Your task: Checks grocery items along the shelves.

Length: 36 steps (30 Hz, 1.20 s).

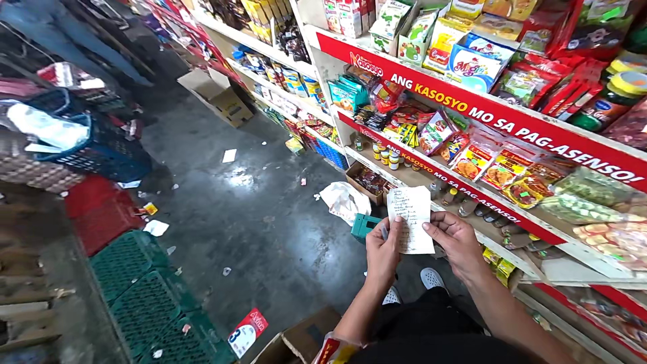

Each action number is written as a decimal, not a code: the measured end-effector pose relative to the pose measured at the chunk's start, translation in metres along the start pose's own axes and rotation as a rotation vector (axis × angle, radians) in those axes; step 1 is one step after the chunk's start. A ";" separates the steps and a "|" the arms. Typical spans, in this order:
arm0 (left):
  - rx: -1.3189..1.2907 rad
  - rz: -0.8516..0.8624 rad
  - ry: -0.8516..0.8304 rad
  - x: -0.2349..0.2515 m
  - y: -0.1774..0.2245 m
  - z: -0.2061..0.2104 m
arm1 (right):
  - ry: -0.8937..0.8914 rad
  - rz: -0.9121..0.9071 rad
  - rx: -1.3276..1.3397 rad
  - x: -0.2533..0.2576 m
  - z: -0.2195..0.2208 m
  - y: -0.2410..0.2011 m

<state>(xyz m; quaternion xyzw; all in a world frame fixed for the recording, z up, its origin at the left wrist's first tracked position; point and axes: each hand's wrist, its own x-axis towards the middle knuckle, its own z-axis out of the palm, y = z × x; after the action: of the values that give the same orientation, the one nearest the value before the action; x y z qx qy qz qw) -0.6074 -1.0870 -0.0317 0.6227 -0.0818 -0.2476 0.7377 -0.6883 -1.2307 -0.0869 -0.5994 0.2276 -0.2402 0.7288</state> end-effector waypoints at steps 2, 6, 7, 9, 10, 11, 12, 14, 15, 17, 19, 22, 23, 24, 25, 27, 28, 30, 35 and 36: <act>0.000 0.000 0.006 0.000 0.000 -0.002 | -0.004 0.000 0.002 0.000 0.002 0.001; -0.001 0.010 0.014 0.000 0.001 -0.006 | -0.012 0.005 0.015 0.001 0.006 0.001; -0.005 0.013 0.014 0.000 0.002 -0.007 | -0.017 0.004 0.017 0.002 0.008 0.001; -0.004 0.019 0.012 0.001 0.003 -0.010 | -0.027 -0.003 0.017 0.002 0.010 0.000; -0.001 0.022 0.012 0.001 0.003 -0.011 | -0.030 -0.009 0.014 0.003 0.012 0.000; -0.004 0.026 0.015 0.001 0.002 -0.013 | -0.030 -0.010 0.014 0.004 0.013 0.000; -0.006 0.030 0.017 0.002 0.002 -0.014 | -0.031 -0.008 0.014 0.005 0.015 0.000; -0.007 0.034 0.024 0.003 0.003 -0.017 | -0.040 -0.006 0.017 0.006 0.018 0.001; -0.006 0.033 0.030 0.003 0.004 -0.018 | -0.045 -0.004 0.019 0.007 0.019 0.001; -0.011 0.035 0.038 0.004 0.005 -0.020 | -0.055 -0.006 0.025 0.008 0.022 0.001; -0.022 0.037 0.042 0.004 0.005 -0.023 | -0.062 -0.007 0.033 0.010 0.026 0.001; -0.033 0.042 0.049 0.004 0.006 -0.028 | -0.070 0.001 0.030 0.012 0.031 0.001; -0.036 0.043 0.054 0.004 0.007 -0.029 | -0.075 0.001 0.027 0.012 0.032 0.001; -0.037 0.044 0.058 0.004 0.007 -0.030 | -0.077 0.002 0.027 0.012 0.034 0.001; -0.040 0.045 0.060 0.004 0.008 -0.031 | -0.079 0.003 0.026 0.013 0.035 0.001; -0.049 0.051 0.068 0.004 0.008 -0.033 | -0.088 0.002 0.024 0.014 0.037 0.002; -0.055 0.054 0.070 0.004 0.007 -0.034 | -0.092 0.002 0.025 0.014 0.037 0.003; -0.065 0.057 0.072 0.004 0.007 -0.036 | -0.097 0.000 0.023 0.015 0.039 0.005; -0.066 0.057 0.079 0.004 0.009 -0.039 | -0.068 -0.011 -0.020 0.018 0.043 0.005; -0.066 0.058 0.079 0.004 0.009 -0.040 | -0.068 -0.009 -0.021 0.019 0.044 0.004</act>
<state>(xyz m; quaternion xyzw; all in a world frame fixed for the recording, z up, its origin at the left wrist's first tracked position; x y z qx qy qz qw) -0.5843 -1.0526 -0.0324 0.6049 -0.0625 -0.2039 0.7673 -0.6458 -1.2083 -0.0841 -0.6160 0.2028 -0.2205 0.7286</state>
